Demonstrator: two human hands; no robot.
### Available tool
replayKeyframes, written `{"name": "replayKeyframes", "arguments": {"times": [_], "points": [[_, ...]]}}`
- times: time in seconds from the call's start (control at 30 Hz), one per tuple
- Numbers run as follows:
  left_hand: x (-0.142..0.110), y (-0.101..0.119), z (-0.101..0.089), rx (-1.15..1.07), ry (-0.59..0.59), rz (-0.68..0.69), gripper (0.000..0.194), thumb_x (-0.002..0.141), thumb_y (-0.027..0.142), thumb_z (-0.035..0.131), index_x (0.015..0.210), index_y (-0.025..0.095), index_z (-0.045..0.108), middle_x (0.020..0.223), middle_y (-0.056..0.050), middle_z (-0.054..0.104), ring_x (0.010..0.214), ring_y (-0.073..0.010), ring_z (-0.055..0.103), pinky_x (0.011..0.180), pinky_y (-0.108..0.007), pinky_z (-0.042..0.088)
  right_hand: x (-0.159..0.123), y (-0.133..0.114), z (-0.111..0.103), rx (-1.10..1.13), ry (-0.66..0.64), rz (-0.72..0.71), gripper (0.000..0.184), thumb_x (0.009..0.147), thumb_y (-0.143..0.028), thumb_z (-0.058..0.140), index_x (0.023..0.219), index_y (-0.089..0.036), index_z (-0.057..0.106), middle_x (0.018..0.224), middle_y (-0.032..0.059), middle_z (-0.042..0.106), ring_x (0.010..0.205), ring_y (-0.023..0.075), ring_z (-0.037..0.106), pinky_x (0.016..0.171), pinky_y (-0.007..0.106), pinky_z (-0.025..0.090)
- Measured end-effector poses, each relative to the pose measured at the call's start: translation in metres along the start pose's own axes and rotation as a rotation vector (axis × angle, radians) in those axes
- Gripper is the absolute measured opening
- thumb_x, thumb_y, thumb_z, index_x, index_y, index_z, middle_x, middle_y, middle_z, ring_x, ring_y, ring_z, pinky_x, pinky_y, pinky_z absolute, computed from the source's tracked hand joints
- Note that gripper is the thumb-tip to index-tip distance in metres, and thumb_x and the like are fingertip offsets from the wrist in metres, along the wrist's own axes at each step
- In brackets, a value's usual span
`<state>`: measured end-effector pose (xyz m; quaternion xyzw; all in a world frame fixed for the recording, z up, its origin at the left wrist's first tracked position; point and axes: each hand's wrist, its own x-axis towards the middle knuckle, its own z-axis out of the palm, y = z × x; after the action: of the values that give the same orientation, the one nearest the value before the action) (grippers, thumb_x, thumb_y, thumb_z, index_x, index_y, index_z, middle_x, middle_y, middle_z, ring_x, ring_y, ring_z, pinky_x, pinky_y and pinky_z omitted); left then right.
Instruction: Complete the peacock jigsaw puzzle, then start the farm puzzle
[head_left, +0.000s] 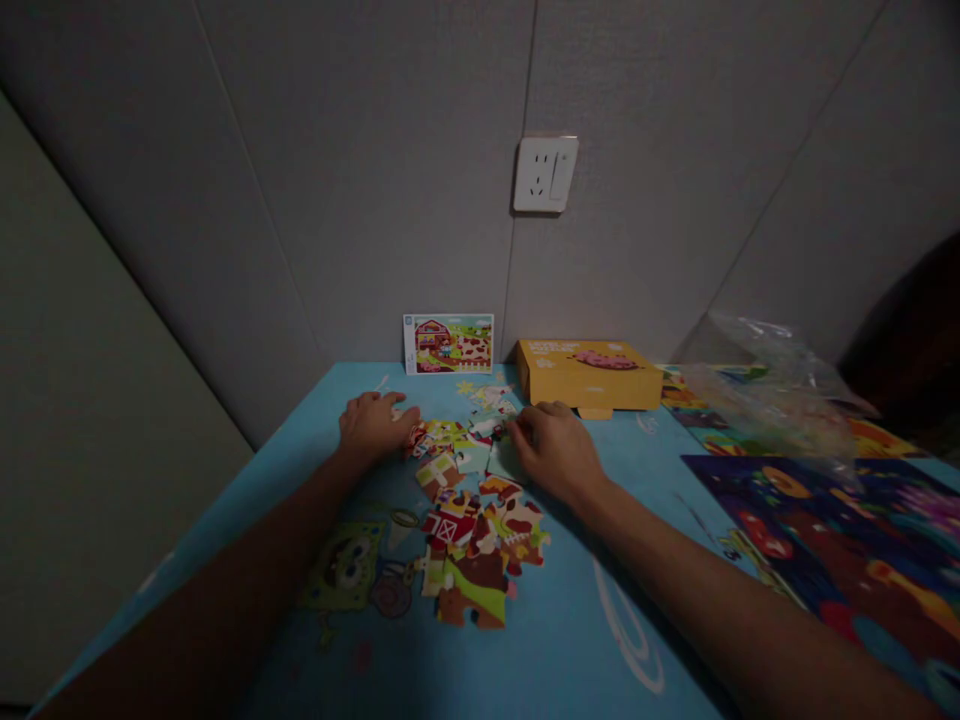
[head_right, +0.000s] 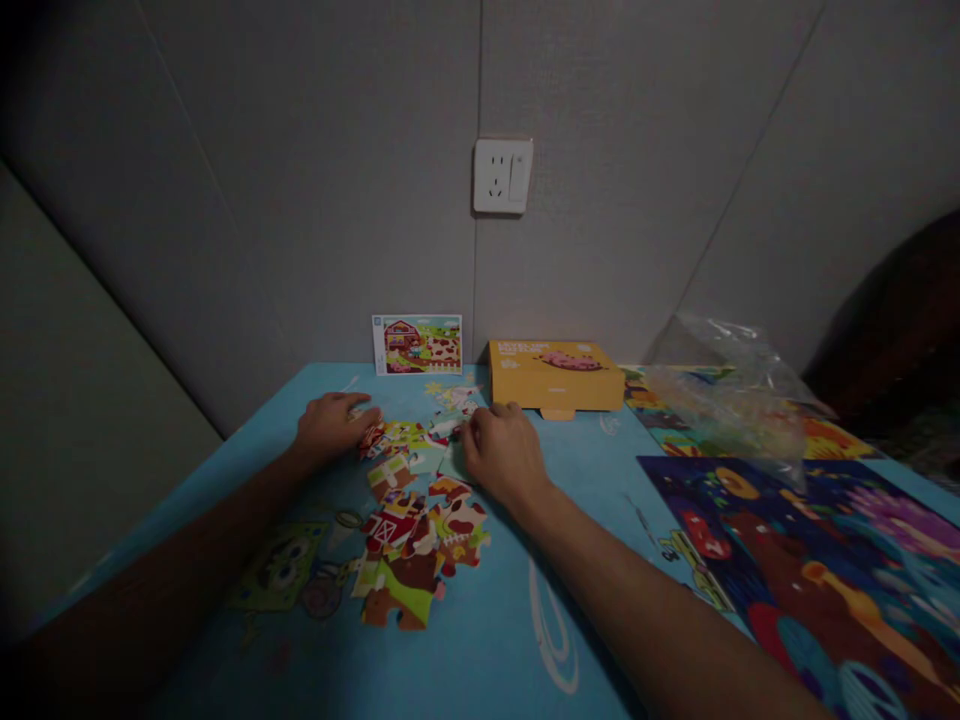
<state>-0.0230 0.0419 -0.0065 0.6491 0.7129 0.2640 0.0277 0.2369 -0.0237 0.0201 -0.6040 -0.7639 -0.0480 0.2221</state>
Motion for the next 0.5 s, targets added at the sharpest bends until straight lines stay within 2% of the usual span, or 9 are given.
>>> {"name": "replayKeyframes", "arguments": {"times": [0.1,0.2,0.27,0.33,0.5], "points": [[-0.01,0.01,0.008,0.133,-0.111,0.1,0.057,0.081,0.059,0.046,0.125,0.026,0.063,0.134,-0.016,0.053,0.129,-0.0404,0.042,0.104,-0.058,0.031,-0.004,-0.001,0.004,0.015,-0.051,0.06,0.046,0.092,-0.051,0.045,0.116,-0.017,0.065,0.109,0.0177,0.062,0.103,0.0307,0.053,0.083,0.039,0.038],[-0.015,0.014,0.006,0.065,-0.202,0.278,0.067,0.08,0.059,0.051,0.133,0.018,0.055,0.135,-0.016,0.052,0.128,-0.0351,0.044,0.108,-0.049,0.033,-0.008,-0.003,0.011,0.061,-0.165,0.046,0.063,0.089,-0.063,0.044,0.134,-0.02,0.053,0.122,0.0189,0.056,0.113,0.0341,0.049,0.09,0.046,0.038],[-0.015,0.015,0.002,-0.061,-0.241,0.415,0.072,0.077,0.055,0.056,0.136,0.014,0.05,0.134,-0.016,0.053,0.125,-0.0304,0.047,0.109,-0.041,0.035,-0.009,-0.004,0.013,0.074,-0.2,0.018,0.067,0.087,-0.066,0.044,0.136,-0.02,0.051,0.127,0.0191,0.053,0.117,0.0354,0.047,0.093,0.049,0.036],[-0.016,0.015,-0.002,-0.151,-0.269,0.51,0.074,0.077,0.052,0.057,0.138,0.013,0.047,0.133,-0.015,0.052,0.124,-0.0282,0.048,0.108,-0.038,0.037,-0.009,-0.003,0.014,0.092,-0.201,0.002,0.066,0.086,-0.065,0.047,0.134,-0.02,0.053,0.129,0.0182,0.053,0.119,0.0351,0.046,0.095,0.049,0.036],[-0.02,0.015,-0.009,-0.074,-0.324,0.595,0.083,0.075,0.059,0.06,0.143,0.018,0.04,0.136,-0.016,0.051,0.125,-0.0331,0.045,0.106,-0.046,0.036,-0.008,0.0,0.014,0.187,-0.181,-0.041,0.055,0.086,-0.056,0.056,0.126,-0.019,0.059,0.125,0.0135,0.059,0.116,0.0284,0.05,0.097,0.042,0.036]]}}
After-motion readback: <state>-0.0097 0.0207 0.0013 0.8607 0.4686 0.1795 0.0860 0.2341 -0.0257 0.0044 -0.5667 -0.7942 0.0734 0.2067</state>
